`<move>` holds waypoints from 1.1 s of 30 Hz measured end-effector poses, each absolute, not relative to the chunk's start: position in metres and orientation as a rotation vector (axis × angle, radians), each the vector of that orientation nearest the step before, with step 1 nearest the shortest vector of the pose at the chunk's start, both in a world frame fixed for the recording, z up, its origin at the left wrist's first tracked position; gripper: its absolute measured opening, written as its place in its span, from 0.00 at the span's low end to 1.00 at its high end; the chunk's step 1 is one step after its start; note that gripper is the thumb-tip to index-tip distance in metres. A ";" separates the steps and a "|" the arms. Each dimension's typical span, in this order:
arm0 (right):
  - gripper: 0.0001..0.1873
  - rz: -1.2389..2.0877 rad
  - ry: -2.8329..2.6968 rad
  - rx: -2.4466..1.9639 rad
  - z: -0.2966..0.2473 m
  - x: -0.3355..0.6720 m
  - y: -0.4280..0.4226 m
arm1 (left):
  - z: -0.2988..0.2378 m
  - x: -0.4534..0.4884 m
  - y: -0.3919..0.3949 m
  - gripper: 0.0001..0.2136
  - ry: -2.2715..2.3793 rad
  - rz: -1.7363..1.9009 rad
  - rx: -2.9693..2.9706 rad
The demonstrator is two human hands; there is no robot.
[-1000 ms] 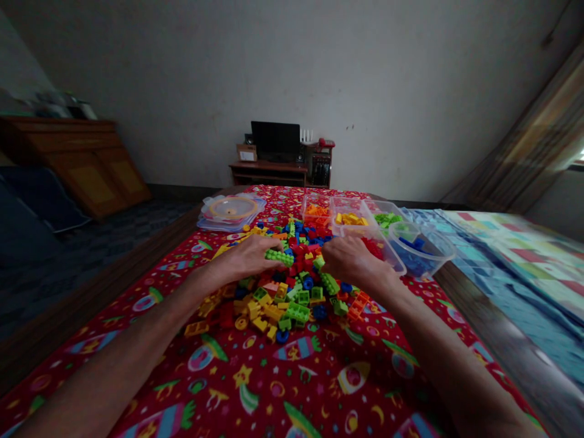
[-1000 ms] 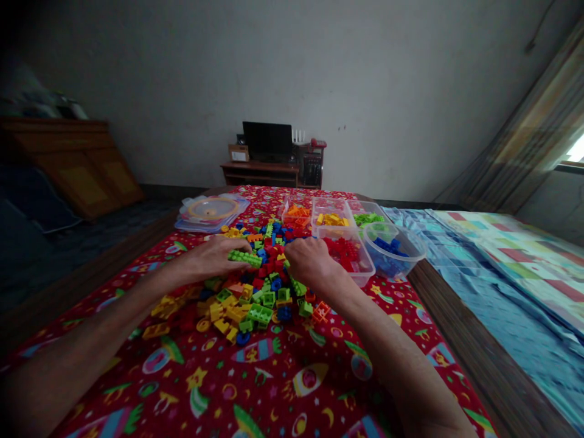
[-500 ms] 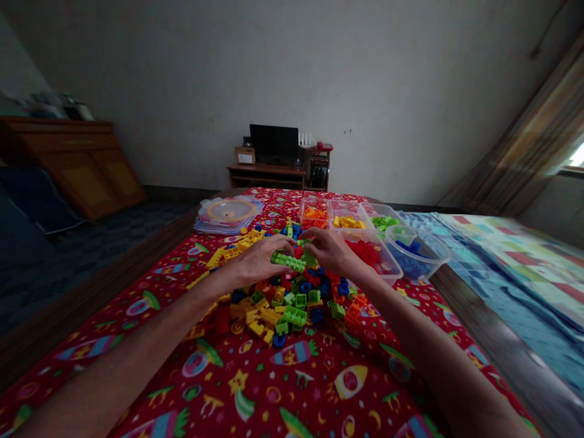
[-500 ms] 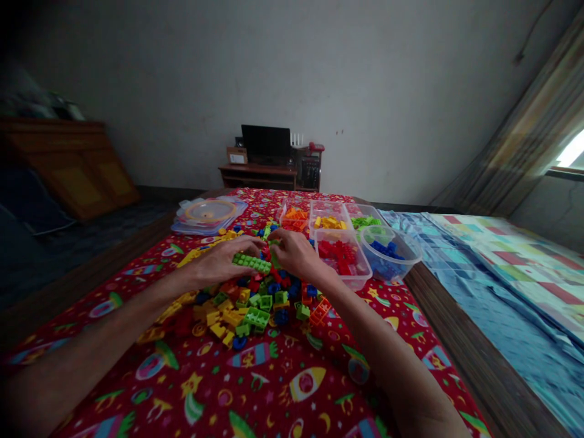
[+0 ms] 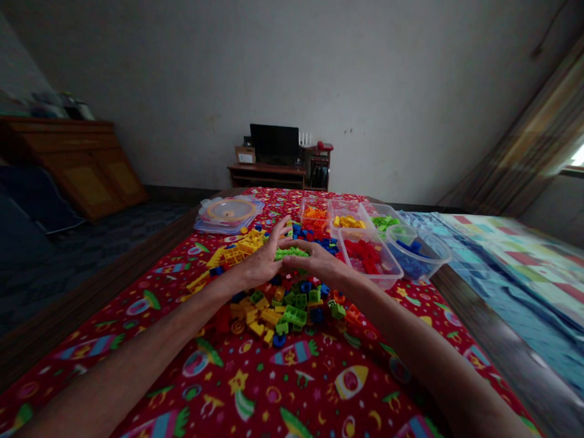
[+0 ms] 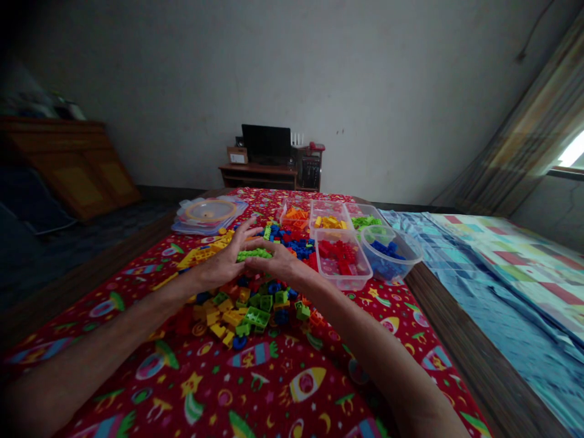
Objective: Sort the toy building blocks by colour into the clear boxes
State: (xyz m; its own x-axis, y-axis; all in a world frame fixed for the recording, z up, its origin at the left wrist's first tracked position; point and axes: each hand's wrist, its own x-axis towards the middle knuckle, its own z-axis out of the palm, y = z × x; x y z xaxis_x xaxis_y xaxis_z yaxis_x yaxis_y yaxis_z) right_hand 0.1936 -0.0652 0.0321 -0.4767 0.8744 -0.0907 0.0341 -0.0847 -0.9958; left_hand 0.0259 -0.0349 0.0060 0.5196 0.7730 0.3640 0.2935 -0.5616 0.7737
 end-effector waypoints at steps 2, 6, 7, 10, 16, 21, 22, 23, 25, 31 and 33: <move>0.14 1.590 -1.532 -1.018 0.032 0.193 -0.064 | 0.005 0.025 -0.035 0.46 0.839 0.927 2.085; 0.14 1.436 -1.518 -1.077 0.031 0.192 -0.061 | 0.003 0.026 -0.035 0.44 0.828 0.920 2.077; 0.13 1.393 -1.528 -1.096 0.030 0.192 -0.060 | 0.003 0.027 -0.036 0.43 0.829 0.918 2.081; 0.12 1.236 -1.608 -1.150 0.028 0.197 -0.054 | 0.003 0.027 -0.037 0.45 0.857 0.906 2.087; 0.14 0.502 -1.831 -1.233 0.041 0.240 -0.037 | 0.001 0.023 -0.031 0.42 0.950 1.000 2.092; 0.16 0.056 -1.667 -1.512 0.064 0.306 -0.012 | -0.007 0.020 -0.022 0.40 1.014 1.025 2.110; 0.17 -0.022 -1.624 -1.607 0.066 0.320 -0.004 | -0.008 0.019 -0.021 0.39 1.024 1.016 2.109; 0.17 -0.095 -1.590 -1.704 0.067 0.334 0.006 | -0.009 0.019 -0.020 0.38 1.033 1.006 2.107; 0.17 -0.220 -1.563 -1.859 0.068 0.359 0.025 | -0.010 0.020 -0.020 0.37 1.046 0.995 2.108; 0.28 -0.177 -1.652 -2.045 0.070 0.394 0.059 | -0.011 0.020 -0.022 0.34 1.039 0.990 2.222; 0.30 -0.191 -1.657 -1.975 0.073 0.385 0.058 | -0.009 0.018 -0.022 0.33 1.051 0.994 2.262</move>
